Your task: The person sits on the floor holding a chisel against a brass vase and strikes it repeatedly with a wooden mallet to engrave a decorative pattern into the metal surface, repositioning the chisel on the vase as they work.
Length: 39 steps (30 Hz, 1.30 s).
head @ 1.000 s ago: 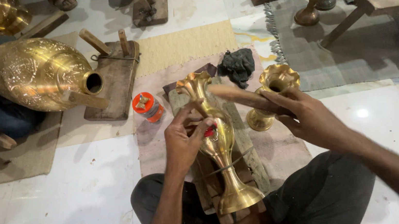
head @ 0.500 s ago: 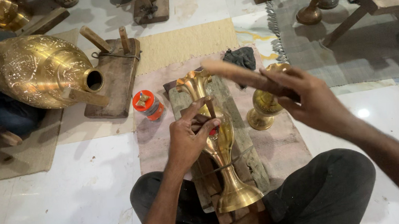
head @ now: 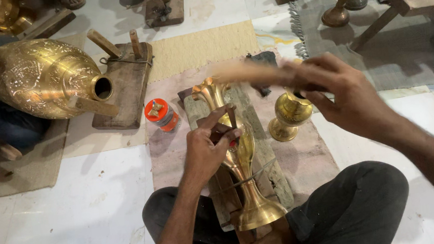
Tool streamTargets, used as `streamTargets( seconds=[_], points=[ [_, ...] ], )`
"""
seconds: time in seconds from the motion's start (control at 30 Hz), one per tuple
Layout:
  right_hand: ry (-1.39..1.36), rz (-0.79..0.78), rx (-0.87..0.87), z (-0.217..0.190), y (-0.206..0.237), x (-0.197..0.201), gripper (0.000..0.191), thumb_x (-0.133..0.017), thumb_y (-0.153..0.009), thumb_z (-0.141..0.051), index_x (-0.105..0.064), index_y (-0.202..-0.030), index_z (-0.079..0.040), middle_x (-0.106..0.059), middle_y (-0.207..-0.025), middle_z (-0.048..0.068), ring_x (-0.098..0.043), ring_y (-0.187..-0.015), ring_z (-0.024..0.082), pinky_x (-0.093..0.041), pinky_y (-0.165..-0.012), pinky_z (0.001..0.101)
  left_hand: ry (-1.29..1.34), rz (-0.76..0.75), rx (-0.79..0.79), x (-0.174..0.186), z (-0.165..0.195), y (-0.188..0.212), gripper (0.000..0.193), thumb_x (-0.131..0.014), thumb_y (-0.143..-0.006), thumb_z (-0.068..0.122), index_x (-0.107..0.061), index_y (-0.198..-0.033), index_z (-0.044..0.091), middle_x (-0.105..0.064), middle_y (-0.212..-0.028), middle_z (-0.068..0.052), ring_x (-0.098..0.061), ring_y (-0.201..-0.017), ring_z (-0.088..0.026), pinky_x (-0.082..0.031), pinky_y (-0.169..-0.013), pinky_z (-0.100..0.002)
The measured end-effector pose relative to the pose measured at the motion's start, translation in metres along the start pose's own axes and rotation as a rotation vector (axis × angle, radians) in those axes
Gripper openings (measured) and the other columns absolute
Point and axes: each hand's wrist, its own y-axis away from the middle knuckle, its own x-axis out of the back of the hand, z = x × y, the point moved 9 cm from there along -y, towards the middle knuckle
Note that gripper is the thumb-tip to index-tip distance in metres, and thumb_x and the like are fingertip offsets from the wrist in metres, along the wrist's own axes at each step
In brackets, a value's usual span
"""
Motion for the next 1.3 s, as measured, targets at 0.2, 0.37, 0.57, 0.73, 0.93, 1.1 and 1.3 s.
streamTargets(
  seconds=[0.2,0.37,0.57,0.73,0.93,1.1,1.3],
  points=[
    [0.373,-0.072,0.075,0.006,0.015,-0.015,0.057,-0.061,-0.095,-0.009,-0.054,-0.148,-0.028,-0.066,-0.127,0.010,-0.065,-0.095,0.025,-0.060,-0.080,0.0416,0.017,0.015,-0.001,0.001,0.003,0.001,0.056,-0.078,-0.089,0.007,-0.063,-0.142,0.014,-0.079,-0.086,-0.009,-0.072,-0.076,-0.009,-0.061,-0.067,-0.027],
    [0.314,-0.261,-0.144,0.034,0.035,-0.041,0.064,-0.063,-0.095,-0.015,-0.046,-0.155,-0.030,-0.061,-0.128,0.013,-0.064,-0.093,0.026,-0.060,-0.080,0.0419,-0.034,0.038,-0.048,-0.001,0.004,0.011,0.060,-0.079,-0.089,0.011,-0.059,-0.145,0.017,-0.081,-0.092,-0.008,-0.077,-0.079,-0.010,-0.064,-0.072,-0.026],
    [0.243,-0.164,-0.024,0.020,0.039,-0.047,0.064,-0.065,-0.088,-0.010,-0.052,-0.149,-0.023,-0.060,-0.132,0.015,-0.064,-0.108,0.033,-0.056,-0.088,0.0474,-0.099,0.083,-0.105,-0.001,0.009,0.017,0.059,-0.080,-0.088,0.013,-0.060,-0.144,0.018,-0.080,-0.091,-0.011,-0.077,-0.080,-0.012,-0.064,-0.071,-0.029],
    [0.217,-0.094,0.020,0.011,0.031,-0.038,0.060,-0.062,-0.089,-0.009,-0.055,-0.148,-0.019,-0.059,-0.133,0.016,-0.063,-0.109,0.033,-0.053,-0.091,0.0495,-0.135,0.117,-0.113,-0.004,0.013,0.019,0.060,-0.080,-0.088,0.013,-0.059,-0.144,0.020,-0.079,-0.092,-0.009,-0.077,-0.081,-0.011,-0.065,-0.071,-0.028],
    [0.444,-0.204,-0.119,0.019,0.021,-0.020,0.048,-0.060,-0.101,-0.012,-0.058,-0.146,-0.030,-0.067,-0.120,0.006,-0.062,-0.096,0.025,-0.057,-0.087,0.0441,-0.139,0.145,-0.118,-0.002,0.017,0.020,0.057,-0.079,-0.089,0.012,-0.061,-0.142,0.018,-0.079,-0.090,-0.009,-0.077,-0.080,-0.011,-0.064,-0.070,-0.029],
    [0.167,-0.059,0.020,0.002,0.011,0.006,0.056,-0.069,-0.090,-0.010,-0.060,-0.143,-0.025,-0.067,-0.123,0.011,-0.066,-0.103,0.023,-0.061,-0.088,0.0388,-0.113,0.159,-0.062,-0.001,0.013,0.019,0.051,-0.078,-0.089,0.010,-0.062,-0.138,0.013,-0.080,-0.087,-0.010,-0.078,-0.077,-0.012,-0.063,-0.070,-0.030],
    [0.128,-0.060,0.025,-0.002,0.013,0.009,0.047,-0.068,-0.093,-0.008,-0.064,-0.138,-0.021,-0.067,-0.124,0.015,-0.068,-0.103,0.025,-0.064,-0.083,0.0339,-0.102,0.125,-0.058,-0.002,0.012,0.014,0.054,-0.079,-0.089,0.010,-0.061,-0.140,0.014,-0.080,-0.088,-0.010,-0.078,-0.078,-0.011,-0.064,-0.070,-0.028]
  ],
)
